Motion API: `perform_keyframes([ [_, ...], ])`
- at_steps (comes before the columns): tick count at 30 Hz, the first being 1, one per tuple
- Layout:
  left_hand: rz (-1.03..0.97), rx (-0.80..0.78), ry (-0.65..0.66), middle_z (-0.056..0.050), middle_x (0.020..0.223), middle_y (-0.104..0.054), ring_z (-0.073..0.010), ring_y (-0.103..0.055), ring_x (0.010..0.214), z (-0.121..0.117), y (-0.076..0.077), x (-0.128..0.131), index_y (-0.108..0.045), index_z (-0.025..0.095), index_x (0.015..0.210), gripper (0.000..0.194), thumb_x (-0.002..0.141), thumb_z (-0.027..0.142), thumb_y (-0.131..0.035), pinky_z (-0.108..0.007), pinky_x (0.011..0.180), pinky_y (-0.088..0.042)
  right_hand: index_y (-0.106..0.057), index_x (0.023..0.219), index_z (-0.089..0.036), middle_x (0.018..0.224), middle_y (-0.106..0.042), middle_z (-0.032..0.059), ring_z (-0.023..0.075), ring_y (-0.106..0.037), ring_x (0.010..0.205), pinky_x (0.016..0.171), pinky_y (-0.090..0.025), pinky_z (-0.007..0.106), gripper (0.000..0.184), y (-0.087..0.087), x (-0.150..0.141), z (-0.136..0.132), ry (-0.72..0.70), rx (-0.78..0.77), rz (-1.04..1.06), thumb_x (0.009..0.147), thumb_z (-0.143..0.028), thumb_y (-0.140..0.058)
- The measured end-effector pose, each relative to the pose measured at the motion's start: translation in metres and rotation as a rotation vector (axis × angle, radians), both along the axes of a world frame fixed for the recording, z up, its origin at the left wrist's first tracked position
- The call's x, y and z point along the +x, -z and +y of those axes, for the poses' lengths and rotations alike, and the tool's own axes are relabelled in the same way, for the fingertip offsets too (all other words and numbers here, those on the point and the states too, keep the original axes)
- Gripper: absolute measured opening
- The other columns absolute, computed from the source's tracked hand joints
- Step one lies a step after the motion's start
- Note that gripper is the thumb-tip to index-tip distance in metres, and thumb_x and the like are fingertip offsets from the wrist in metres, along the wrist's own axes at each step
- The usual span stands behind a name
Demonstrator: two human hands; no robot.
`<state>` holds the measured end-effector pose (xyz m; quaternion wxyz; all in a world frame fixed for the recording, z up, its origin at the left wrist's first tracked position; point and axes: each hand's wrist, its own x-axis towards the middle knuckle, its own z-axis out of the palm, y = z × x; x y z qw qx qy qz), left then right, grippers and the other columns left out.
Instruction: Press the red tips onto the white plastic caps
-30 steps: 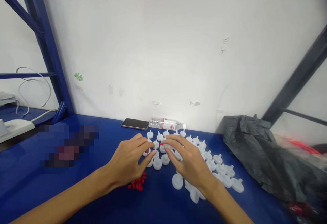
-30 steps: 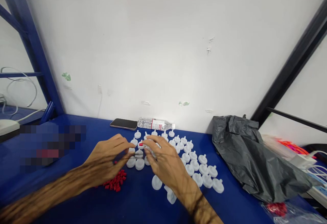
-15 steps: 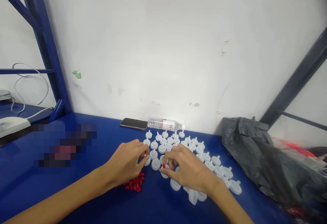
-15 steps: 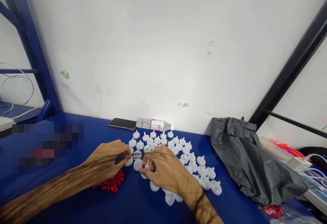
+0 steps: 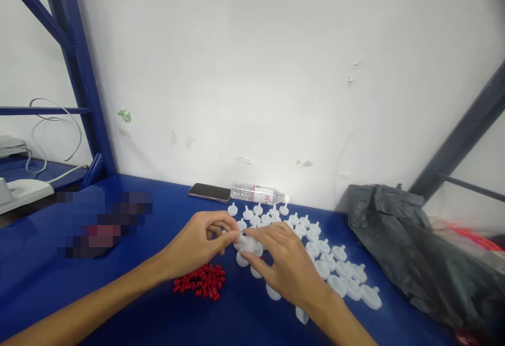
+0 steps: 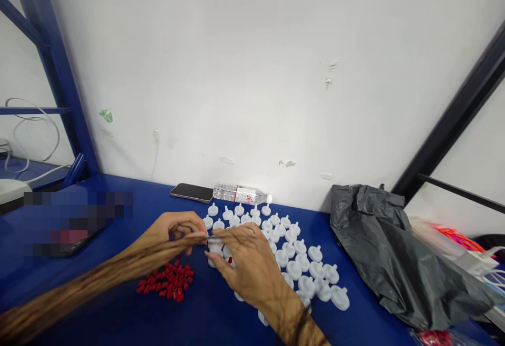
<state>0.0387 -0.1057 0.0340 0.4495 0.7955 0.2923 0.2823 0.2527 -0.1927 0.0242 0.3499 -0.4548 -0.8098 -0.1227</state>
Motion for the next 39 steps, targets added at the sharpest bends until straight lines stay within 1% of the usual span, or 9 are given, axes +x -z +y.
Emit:
perform_keyframes([
  [3,0.257,0.238,0.027,0.0,0.085,-0.074,-0.0158,-0.061,0.076,0.015,-0.011,-0.013,-0.074,0.023,0.092,0.014,0.09,0.032,-0.064,-0.027,0.069,-0.044,-0.067,0.121,-0.022,0.103,-0.079,0.0033,0.0219,-0.073,0.093,0.089,-0.058,0.044,0.031,-0.002,0.004,0.0,0.063,0.054,0.02,0.092,-0.033,-0.067],
  [5,0.42,0.311,0.099,0.0,0.095,-0.074,-0.0178,-0.06,0.088,0.027,-0.017,-0.024,-0.077,0.025,0.09,0.011,0.086,0.027,-0.067,-0.027,0.077,-0.043,-0.068,0.12,-0.021,0.1,-0.079,0.0032,0.0219,-0.073,0.09,0.09,-0.058,0.045,0.031,-0.004,0.006,0.0,0.08,0.064,0.004,0.092,-0.034,-0.067],
  [7,0.502,0.298,0.165,0.0,0.098,-0.075,-0.018,-0.06,0.091,0.037,-0.018,-0.033,-0.078,0.025,0.089,0.011,0.085,0.025,-0.068,-0.027,0.079,-0.043,-0.067,0.121,-0.021,0.099,-0.079,0.0027,0.0222,-0.073,0.089,0.091,-0.058,0.047,0.03,-0.004,0.007,0.0,0.074,0.059,-0.055,0.093,-0.033,-0.066],
  [11,0.521,0.271,0.243,0.001,0.089,-0.076,-0.0172,-0.059,0.085,0.047,-0.014,-0.039,-0.08,0.024,0.086,0.011,0.085,0.026,-0.069,-0.027,0.075,-0.041,-0.065,0.123,-0.02,0.102,-0.079,0.0022,0.0223,-0.073,0.091,0.096,-0.055,0.05,0.03,-0.001,0.005,-0.001,0.044,0.066,-0.15,0.095,-0.03,-0.063],
  [18,0.562,0.265,0.273,0.003,0.087,-0.075,-0.0169,-0.059,0.086,0.041,-0.011,-0.033,-0.079,0.025,0.084,0.006,0.082,0.029,-0.075,-0.026,0.073,-0.041,-0.065,0.124,-0.019,0.102,-0.079,0.0018,0.0212,-0.073,0.092,0.097,-0.054,0.05,0.03,-0.001,0.004,0.0,0.034,0.081,-0.155,0.096,-0.03,-0.061],
  [21,0.535,0.284,0.259,0.001,0.088,-0.074,-0.0161,-0.06,0.083,0.037,-0.012,-0.031,-0.078,0.023,0.084,0.009,0.086,0.027,-0.071,-0.025,0.074,-0.042,-0.065,0.123,-0.02,0.1,-0.078,0.0015,0.0215,-0.073,0.091,0.098,-0.054,0.051,0.03,-0.001,0.005,0.001,0.04,0.057,-0.163,0.096,-0.03,-0.062],
  [28,0.258,0.337,0.033,0.003,0.085,-0.074,-0.0129,-0.058,0.074,0.027,-0.007,-0.015,-0.076,0.023,0.095,0.017,0.094,0.034,-0.063,-0.025,0.069,-0.04,-0.062,0.13,-0.021,0.104,-0.076,0.004,0.0233,-0.071,0.096,0.095,-0.056,0.05,0.036,0.001,0.004,0.001,0.071,0.056,-0.2,0.096,-0.031,-0.061],
  [34,0.069,0.394,0.063,0.001,0.09,-0.075,-0.0137,-0.062,0.078,0.011,0.01,-0.004,-0.077,0.026,0.1,0.016,0.095,0.035,-0.064,-0.026,0.074,-0.045,-0.061,0.132,-0.02,0.104,-0.075,0.005,0.0227,-0.07,0.096,0.095,-0.056,0.048,0.037,0.003,0.004,0.0,0.074,0.064,-0.215,0.096,-0.03,-0.06],
  [39,-0.069,0.417,0.084,-0.003,0.093,-0.075,-0.0171,-0.067,0.084,0.007,0.017,0.0,-0.078,0.024,0.1,0.019,0.096,0.036,-0.063,-0.029,0.078,-0.051,-0.061,0.133,-0.02,0.103,-0.076,0.0049,0.0232,-0.071,0.095,0.093,-0.059,0.048,0.04,-0.001,0.002,-0.001,0.06,0.068,-0.237,0.094,-0.031,-0.062],
])
